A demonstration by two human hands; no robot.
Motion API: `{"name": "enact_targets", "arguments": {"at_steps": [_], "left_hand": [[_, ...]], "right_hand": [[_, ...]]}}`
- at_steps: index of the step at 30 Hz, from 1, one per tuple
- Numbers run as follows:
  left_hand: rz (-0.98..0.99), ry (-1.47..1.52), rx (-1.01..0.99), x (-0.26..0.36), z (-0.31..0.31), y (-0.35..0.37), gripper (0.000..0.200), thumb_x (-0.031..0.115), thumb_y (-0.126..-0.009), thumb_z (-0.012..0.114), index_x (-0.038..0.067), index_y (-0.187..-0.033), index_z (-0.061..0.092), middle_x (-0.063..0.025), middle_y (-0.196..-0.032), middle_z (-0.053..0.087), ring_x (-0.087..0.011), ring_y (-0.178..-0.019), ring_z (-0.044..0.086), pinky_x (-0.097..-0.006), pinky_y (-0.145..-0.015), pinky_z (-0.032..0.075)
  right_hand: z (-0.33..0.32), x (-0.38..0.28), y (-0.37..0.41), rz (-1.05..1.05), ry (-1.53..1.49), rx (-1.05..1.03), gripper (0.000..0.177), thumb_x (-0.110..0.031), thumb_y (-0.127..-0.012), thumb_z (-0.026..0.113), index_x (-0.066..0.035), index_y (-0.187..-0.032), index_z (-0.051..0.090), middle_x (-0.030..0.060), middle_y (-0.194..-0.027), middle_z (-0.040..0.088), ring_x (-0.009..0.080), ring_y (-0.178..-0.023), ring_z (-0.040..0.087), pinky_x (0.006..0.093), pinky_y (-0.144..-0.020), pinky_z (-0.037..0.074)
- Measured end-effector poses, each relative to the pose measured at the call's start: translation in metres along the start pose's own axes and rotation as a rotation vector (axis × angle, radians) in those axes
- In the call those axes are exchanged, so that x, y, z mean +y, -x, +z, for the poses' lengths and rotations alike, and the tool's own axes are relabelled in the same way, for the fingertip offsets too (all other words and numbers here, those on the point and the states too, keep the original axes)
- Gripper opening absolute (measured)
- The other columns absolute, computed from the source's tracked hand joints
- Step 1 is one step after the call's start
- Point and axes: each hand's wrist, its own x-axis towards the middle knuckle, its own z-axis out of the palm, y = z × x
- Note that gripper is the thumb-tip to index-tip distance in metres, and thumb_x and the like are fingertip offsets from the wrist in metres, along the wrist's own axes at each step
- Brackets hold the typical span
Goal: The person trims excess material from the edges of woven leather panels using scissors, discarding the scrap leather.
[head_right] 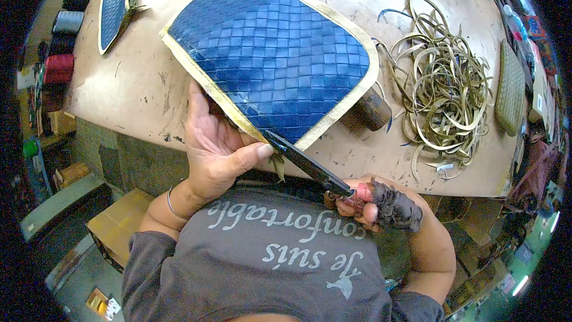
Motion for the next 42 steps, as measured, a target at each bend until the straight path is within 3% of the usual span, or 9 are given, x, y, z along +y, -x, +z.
{"name": "enact_targets", "arguments": {"at_steps": [10,13,22,25,28,34,35,38,42], "left_hand": [[-0.012,0.007,0.004,-0.002,0.0,0.001,0.094,-0.016,-0.065,0.051,0.011,-0.129,-0.011,-0.0131,-0.12,0.026,-0.0233,-0.108,0.04,-0.0364,-0.084,0.045],[-0.013,-0.001,0.006,-0.001,-0.001,0.001,0.093,-0.016,-0.065,0.051,0.011,-0.129,-0.011,-0.013,-0.119,0.027,-0.0232,-0.108,0.041,-0.0362,-0.084,0.045],[-0.056,-0.032,0.01,-0.002,0.004,0.004,0.094,-0.017,-0.065,0.05,0.011,-0.129,-0.012,-0.0123,-0.122,0.024,-0.0217,-0.109,0.04,-0.0342,-0.084,0.045],[-0.042,-0.059,-0.024,-0.002,0.002,0.003,0.094,-0.017,-0.065,0.05,0.011,-0.129,-0.014,-0.012,-0.123,0.023,-0.0216,-0.109,0.039,-0.0339,-0.084,0.045],[-0.055,-0.027,-0.033,-0.002,0.0,0.001,0.095,-0.017,-0.065,0.051,0.011,-0.129,-0.015,-0.0121,-0.124,0.022,-0.022,-0.11,0.038,-0.0341,-0.085,0.044],[-0.079,0.024,-0.026,0.0,-0.001,0.001,0.095,-0.016,-0.065,0.052,0.01,-0.129,-0.014,-0.0122,-0.124,0.022,-0.0228,-0.111,0.037,-0.0363,-0.087,0.042],[-0.07,0.03,-0.031,-0.001,-0.001,0.001,0.095,-0.016,-0.065,0.052,0.01,-0.129,-0.014,-0.0122,-0.125,0.021,-0.023,-0.112,0.036,-0.0364,-0.088,0.041],[-0.071,0.029,-0.042,-0.001,-0.004,0.003,0.094,-0.012,-0.066,0.054,0.009,-0.129,-0.012,-0.0122,-0.125,0.022,-0.0234,-0.112,0.036,-0.0363,-0.089,0.039],[-0.088,-0.154,-0.144,0.007,-0.019,0.003,0.087,0.007,-0.069,0.059,0.005,-0.131,-0.003,-0.0127,-0.121,0.029,-0.022,-0.111,0.037,-0.0339,-0.087,0.038]], "right_hand": [[0.009,-0.001,0.0,-0.042,0.144,0.063,0.066,-0.054,-0.055,0.067,0.003,-0.08,0.046,0.0068,-0.069,0.043,0.0092,-0.045,0.043,0.0207,-0.037,0.037],[0.022,-0.01,-0.001,-0.01,0.089,0.178,0.066,-0.052,-0.053,0.07,0.003,-0.081,0.046,0.006,-0.069,0.043,0.0084,-0.043,0.041,0.0195,-0.036,0.035],[0.015,-0.003,0.003,-0.084,0.209,0.131,0.062,-0.05,-0.061,0.066,0.003,-0.087,0.046,0.0056,-0.07,0.045,0.0077,-0.048,0.043,0.0193,-0.037,0.035],[0.019,-0.005,0.004,-0.038,0.177,0.212,0.054,-0.047,-0.067,0.062,0.003,-0.084,0.047,0.0054,-0.069,0.046,0.0082,-0.05,0.044,0.0201,-0.037,0.034],[0.031,-0.008,0.0,-0.082,0.341,0.32,0.055,-0.063,-0.066,0.052,-0.008,-0.068,0.044,-0.0067,-0.057,0.035,0.0025,-0.047,0.032,0.0177,-0.04,0.024],[0.034,-0.014,0.013,-0.293,0.559,0.3,0.056,-0.06,-0.067,0.054,-0.005,-0.067,0.047,-0.0033,-0.057,0.042,0.0075,-0.05,0.038,0.0218,-0.044,0.032],[0.031,-0.01,0.02,-0.282,0.708,0.405,0.052,-0.056,-0.07,0.055,-0.004,-0.069,0.048,-0.0019,-0.057,0.043,0.0086,-0.052,0.04,0.0214,-0.045,0.032],[0.029,-0.006,0.034,-0.381,0.367,0.359,0.056,-0.057,-0.071,0.05,-0.001,-0.07,0.047,0.0024,-0.056,0.044,0.0097,-0.044,0.042,0.0214,-0.041,0.033],[0.041,-0.01,0.039,-0.596,0.373,0.693,0.058,-0.058,-0.069,0.051,-0.001,-0.072,0.045,0.0042,-0.058,0.044,0.0081,-0.042,0.041,0.019,-0.036,0.032]]}}
